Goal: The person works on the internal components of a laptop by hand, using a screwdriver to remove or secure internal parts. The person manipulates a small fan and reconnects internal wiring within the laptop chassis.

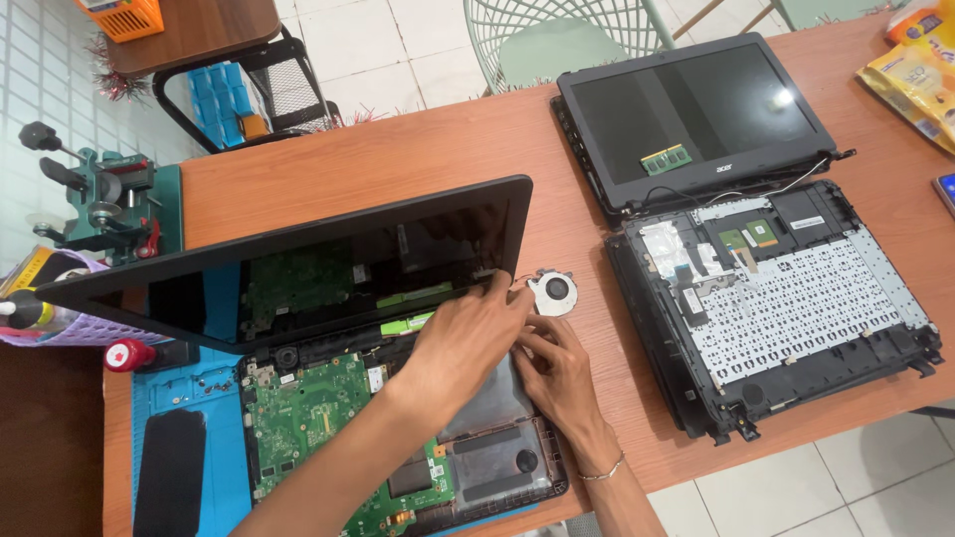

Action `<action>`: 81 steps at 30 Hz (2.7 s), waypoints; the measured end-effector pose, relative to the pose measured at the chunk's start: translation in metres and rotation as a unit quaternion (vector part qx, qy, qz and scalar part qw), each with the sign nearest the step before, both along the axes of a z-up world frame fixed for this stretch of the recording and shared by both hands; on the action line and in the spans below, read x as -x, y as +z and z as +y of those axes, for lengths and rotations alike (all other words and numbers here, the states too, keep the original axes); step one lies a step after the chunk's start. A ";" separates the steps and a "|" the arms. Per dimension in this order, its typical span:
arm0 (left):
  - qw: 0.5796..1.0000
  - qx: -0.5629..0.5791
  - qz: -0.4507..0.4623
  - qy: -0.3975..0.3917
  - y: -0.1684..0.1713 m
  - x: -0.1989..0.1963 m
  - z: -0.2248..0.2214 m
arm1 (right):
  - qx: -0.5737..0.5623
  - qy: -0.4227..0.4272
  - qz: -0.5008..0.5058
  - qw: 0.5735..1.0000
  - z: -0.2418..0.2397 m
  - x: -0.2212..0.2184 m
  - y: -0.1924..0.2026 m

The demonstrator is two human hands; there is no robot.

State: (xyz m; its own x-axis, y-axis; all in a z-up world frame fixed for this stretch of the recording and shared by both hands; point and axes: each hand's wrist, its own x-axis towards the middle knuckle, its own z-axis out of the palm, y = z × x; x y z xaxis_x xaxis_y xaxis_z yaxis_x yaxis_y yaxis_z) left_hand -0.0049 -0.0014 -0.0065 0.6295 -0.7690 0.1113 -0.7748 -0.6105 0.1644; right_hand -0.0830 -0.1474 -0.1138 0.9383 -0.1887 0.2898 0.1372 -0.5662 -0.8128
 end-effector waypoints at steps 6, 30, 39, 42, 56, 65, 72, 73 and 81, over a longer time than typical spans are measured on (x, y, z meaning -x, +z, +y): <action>0.998 -0.055 -0.023 0.033 -0.006 -0.005 -0.004 | 0.013 0.009 -0.025 1.000 0.000 0.000 0.000; 0.999 -0.024 -0.022 0.039 -0.010 -0.007 0.001 | -0.001 0.001 0.017 1.000 0.001 0.000 0.003; 1.000 0.008 -0.022 0.015 -0.001 -0.005 0.005 | -0.011 0.007 0.019 1.000 0.000 0.001 0.002; 1.000 0.026 -0.008 0.005 -0.002 -0.005 0.007 | 0.014 0.012 -0.008 1.000 0.000 0.001 0.001; 0.997 -0.021 -0.056 0.049 0.003 -0.002 0.028 | 0.008 -0.006 0.016 1.000 0.003 0.000 0.011; 0.983 0.147 -0.005 0.112 0.014 0.020 0.098 | 0.031 0.022 0.050 0.998 0.015 0.006 0.044; 0.940 0.222 0.057 0.255 0.007 0.064 0.171 | 0.117 0.122 0.014 0.985 0.060 0.010 0.077; 0.932 0.229 0.060 0.274 0.005 0.071 0.182 | 0.115 0.140 0.015 0.983 0.070 0.009 0.080; 0.857 0.231 0.070 0.455 -0.017 0.124 0.264 | 0.134 0.294 0.055 0.945 0.157 -0.002 0.078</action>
State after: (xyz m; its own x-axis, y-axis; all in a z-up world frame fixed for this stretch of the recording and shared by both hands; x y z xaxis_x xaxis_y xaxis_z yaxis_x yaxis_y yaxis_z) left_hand -0.1286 0.2621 -0.0236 0.9770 0.1542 0.1470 0.0347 -0.7960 0.6043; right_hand -0.0812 0.0099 -0.0354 0.8859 0.4400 0.1472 0.4140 -0.6064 -0.6789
